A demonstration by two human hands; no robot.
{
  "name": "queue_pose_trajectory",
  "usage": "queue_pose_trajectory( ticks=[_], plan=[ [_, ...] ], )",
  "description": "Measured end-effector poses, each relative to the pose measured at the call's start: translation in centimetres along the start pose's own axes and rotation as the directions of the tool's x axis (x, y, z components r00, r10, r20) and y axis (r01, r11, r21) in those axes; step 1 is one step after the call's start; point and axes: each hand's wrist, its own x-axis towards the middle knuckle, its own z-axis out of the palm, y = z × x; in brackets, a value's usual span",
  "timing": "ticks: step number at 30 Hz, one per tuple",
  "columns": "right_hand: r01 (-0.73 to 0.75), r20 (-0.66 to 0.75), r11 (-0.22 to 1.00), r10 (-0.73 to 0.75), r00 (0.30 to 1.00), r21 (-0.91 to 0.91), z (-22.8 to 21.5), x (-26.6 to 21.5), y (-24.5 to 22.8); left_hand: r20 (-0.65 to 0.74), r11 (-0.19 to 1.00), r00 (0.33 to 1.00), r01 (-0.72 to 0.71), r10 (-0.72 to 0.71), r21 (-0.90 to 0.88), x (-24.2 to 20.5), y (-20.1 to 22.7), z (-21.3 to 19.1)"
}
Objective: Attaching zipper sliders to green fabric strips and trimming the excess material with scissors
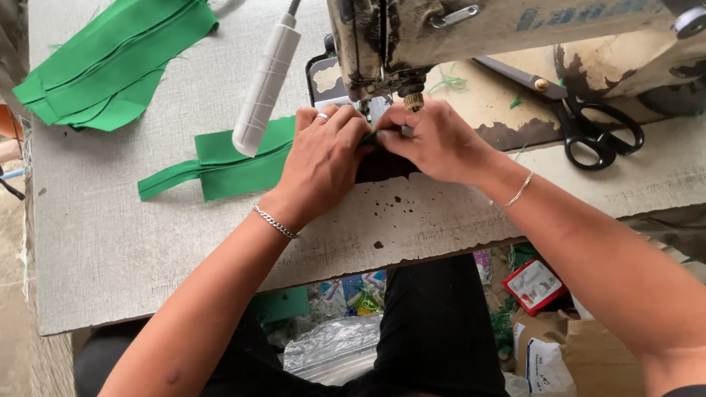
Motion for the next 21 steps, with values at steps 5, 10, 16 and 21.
queue_pose_trajectory(
  ticks=[5, 10, 16, 21],
  plan=[
    [0.267, -0.126, 0.956, -0.282, 0.951, -0.117, 1.5, 0.1, 3.0, -0.003, 0.999, 0.999, -0.033, 0.033, -0.012, -0.2, -0.2, 0.0],
    [0.378, -0.174, 0.831, -0.477, 0.861, -0.407, 2.1, -0.4, 1.3, -0.021, 0.991, 0.992, -0.124, 0.125, 0.056, -0.2, -0.1, -0.3],
    [0.408, -0.140, 0.749, -0.547, 0.825, -0.523, 2.4, -0.7, 2.2, -0.032, 0.952, 0.963, -0.259, 0.267, 0.163, 0.2, 0.0, -0.7],
    [0.434, -0.069, 0.708, -0.561, 0.825, -0.557, 1.9, -1.3, 1.3, -0.040, 0.962, 0.964, -0.256, 0.261, 0.097, -0.6, 0.4, -0.4]
  ],
)
